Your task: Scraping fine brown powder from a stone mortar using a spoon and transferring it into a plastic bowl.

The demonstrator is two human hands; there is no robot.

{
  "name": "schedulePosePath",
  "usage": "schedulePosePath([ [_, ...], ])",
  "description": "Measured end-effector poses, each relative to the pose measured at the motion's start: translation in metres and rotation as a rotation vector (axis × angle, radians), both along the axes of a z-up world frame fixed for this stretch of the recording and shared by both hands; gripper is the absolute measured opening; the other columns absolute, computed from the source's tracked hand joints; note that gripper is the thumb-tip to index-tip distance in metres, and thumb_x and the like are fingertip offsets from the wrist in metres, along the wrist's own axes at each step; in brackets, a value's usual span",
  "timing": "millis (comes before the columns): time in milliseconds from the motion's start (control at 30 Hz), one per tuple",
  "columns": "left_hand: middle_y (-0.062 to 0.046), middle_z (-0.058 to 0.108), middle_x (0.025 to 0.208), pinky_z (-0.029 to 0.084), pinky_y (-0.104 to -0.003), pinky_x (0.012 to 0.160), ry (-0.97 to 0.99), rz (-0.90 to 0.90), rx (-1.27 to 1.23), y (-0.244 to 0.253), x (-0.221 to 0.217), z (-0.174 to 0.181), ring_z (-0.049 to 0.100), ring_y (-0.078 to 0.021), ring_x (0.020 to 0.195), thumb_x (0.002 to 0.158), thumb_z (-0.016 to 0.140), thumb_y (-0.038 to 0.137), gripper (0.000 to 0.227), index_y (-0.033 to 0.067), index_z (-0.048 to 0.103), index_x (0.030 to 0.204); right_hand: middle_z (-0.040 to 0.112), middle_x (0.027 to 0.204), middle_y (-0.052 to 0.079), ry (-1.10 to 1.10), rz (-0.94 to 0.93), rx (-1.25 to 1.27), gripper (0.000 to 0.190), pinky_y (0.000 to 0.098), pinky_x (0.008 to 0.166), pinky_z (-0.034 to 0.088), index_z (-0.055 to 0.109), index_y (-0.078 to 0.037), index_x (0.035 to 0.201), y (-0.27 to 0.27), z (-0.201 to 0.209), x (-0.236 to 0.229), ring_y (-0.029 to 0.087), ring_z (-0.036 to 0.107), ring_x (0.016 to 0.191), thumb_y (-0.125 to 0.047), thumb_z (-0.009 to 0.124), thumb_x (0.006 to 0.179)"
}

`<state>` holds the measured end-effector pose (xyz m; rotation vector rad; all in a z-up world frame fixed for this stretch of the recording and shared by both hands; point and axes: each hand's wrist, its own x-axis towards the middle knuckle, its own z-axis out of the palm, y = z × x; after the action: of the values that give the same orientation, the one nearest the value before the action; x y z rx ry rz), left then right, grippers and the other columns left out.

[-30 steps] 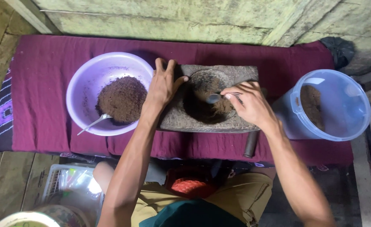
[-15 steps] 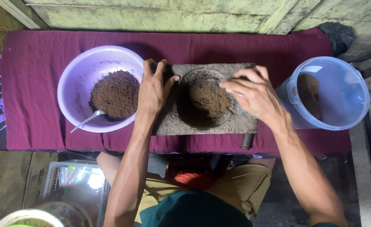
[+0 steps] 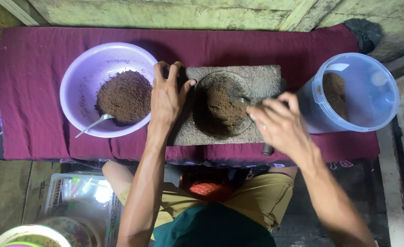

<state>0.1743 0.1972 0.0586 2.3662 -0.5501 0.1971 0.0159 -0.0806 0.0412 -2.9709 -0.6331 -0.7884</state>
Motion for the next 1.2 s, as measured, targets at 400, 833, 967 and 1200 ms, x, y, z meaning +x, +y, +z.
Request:
schedulePosePath([
  [400, -0.017, 0.035, 0.133, 0.058, -0.068, 0.086, 0.07, -0.002, -0.005, 0.002, -0.004, 0.002, 0.059, -0.0604, 0.111, 0.099, 0.07, 0.036, 0.044, 0.0142, 0.05, 0.131, 0.076, 0.102, 0.004, -0.085, -0.065, 0.043, 0.016, 0.0477, 0.1, 0.044, 0.07, -0.017, 0.113, 0.022, 0.005, -0.028, 0.024, 0.068, 0.103, -0.016, 0.062, 0.099],
  [833, -0.019, 0.037, 0.133, 0.057, -0.072, 0.084, 0.038, 0.045, -0.036, -0.001, -0.012, 0.004, 0.058, -0.0632, 0.11, 0.099, 0.072, 0.034, 0.045, 0.0134, 0.051, 0.133, 0.075, 0.096, 0.005, -0.12, -0.115, 0.127, 0.022, 0.0478, 0.099, 0.042, 0.07, -0.015, 0.118, 0.036, -0.018, -0.026, 0.024, 0.069, 0.101, -0.011, 0.061, 0.097],
  [967, -0.019, 0.038, 0.131, 0.058, -0.071, 0.084, 0.017, 0.059, -0.024, -0.002, -0.011, -0.001, 0.059, -0.061, 0.11, 0.099, 0.073, 0.033, 0.044, 0.0133, 0.052, 0.132, 0.074, 0.092, 0.004, -0.092, -0.063, 0.172, 0.025, 0.0474, 0.097, 0.042, 0.07, -0.018, 0.119, 0.044, -0.01, -0.021, 0.024, 0.069, 0.102, -0.013, 0.062, 0.097],
  [1200, -0.019, 0.038, 0.131, 0.059, -0.07, 0.081, -0.001, 0.064, -0.012, -0.001, -0.012, -0.002, 0.059, -0.0602, 0.111, 0.098, 0.072, 0.035, 0.045, 0.0139, 0.052, 0.132, 0.079, 0.101, 0.002, 0.004, -0.173, 0.146, 0.025, 0.0422, 0.099, 0.035, 0.07, -0.021, 0.122, 0.061, -0.003, 0.018, 0.02, 0.066, 0.112, -0.014, 0.066, 0.099],
])
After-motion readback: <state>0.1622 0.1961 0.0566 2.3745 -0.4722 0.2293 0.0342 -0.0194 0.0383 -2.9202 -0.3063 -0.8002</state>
